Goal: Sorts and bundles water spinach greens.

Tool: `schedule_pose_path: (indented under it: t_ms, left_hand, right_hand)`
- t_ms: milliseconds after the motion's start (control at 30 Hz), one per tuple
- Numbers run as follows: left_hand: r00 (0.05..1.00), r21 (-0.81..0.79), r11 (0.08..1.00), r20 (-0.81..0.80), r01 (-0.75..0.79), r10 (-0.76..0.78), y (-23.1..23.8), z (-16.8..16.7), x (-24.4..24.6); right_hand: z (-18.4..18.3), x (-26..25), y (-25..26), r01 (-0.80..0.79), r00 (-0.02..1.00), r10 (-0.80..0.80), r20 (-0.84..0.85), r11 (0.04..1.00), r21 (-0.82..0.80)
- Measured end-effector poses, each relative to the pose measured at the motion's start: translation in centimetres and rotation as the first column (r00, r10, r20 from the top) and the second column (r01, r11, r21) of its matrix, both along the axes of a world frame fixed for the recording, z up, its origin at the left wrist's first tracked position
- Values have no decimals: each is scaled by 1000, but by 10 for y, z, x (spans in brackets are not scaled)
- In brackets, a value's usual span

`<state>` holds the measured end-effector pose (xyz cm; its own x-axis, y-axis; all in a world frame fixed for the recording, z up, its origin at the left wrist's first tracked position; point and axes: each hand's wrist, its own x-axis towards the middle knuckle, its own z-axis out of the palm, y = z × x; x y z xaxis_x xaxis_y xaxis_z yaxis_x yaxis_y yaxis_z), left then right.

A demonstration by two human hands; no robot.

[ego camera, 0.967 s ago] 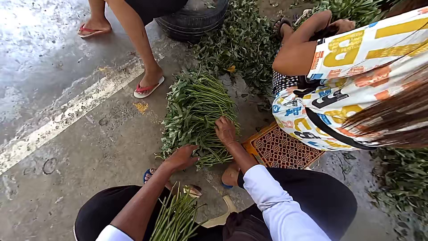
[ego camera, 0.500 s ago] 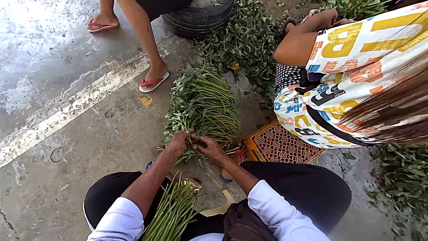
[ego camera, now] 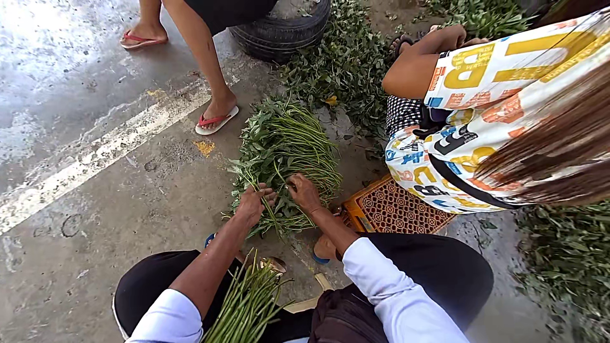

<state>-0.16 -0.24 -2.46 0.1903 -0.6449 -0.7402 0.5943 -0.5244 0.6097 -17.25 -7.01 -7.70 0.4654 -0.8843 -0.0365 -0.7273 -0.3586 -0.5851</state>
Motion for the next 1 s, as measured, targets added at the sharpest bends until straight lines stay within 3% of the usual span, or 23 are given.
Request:
schedule_pose_path:
  t_ms: [67, 200, 267, 300, 367, 433, 600, 700, 733, 767, 800, 900, 1000]
  left_hand:
    - [999, -18, 999, -16, 38, -39, 0, -2, -1]
    - [998, -55, 997, -18, 53, -54, 1, -2, -3]
    - [1000, -65, 998, -3, 10, -11, 0, -1, -2]
    - [999, -76, 997, 32, 3, -1, 0, 1, -1]
    - [993, -108, 994, 120, 17, -4, 3, 3, -1]
    - [990, -130, 992, 142, 4, 14, 3, 5, -1]
    - [998, -78, 997, 61, 6, -1, 2, 8, -2]
    - [995, -90, 996, 102, 10, -1, 3, 10, -2]
    - [990, -120, 993, 136, -6, 23, 4, 10, -2]
    - [984, -155, 987, 169, -34, 60, 4, 9, -3]
    - [977, -186, 981, 191, -53, 89, 5, 9, -3]
    - [980, -209, 975, 168, -75, 111, 6, 6, -5]
    - [997, -190, 981, 60, -40, 53, 7, 3, -8]
  right_hand:
    - [19, 5, 20, -88, 993, 79, 83, 990, 110]
    - [21, -4, 25, -324, 921, 269, 281, 930, 172]
    - [17, -11, 4, -234, 936, 203, 286, 969, 76]
    - [24, -12, -9, -142, 966, 129, 224, 989, 40]
    - [79, -1, -29, 47, 998, -38, -44, 975, 219]
    - [111, 10, -47, 146, 967, -70, -245, 940, 308]
    - [116, 22, -53, 160, 930, -41, -366, 941, 300]
    - [98, 18, -70, 140, 901, 8, -433, 941, 309]
    - [72, 8, -78, 97, 913, 0, -407, 972, 216]
    - [29, -5, -83, 63, 962, -70, -264, 997, -36]
    - [12, -10, -88, 45, 979, -67, -190, 992, -114]
    - [33, -1, -71, -27, 997, 22, -76, 997, -69]
    - [44, 18, -17, -65, 991, 68, 115, 997, -32]
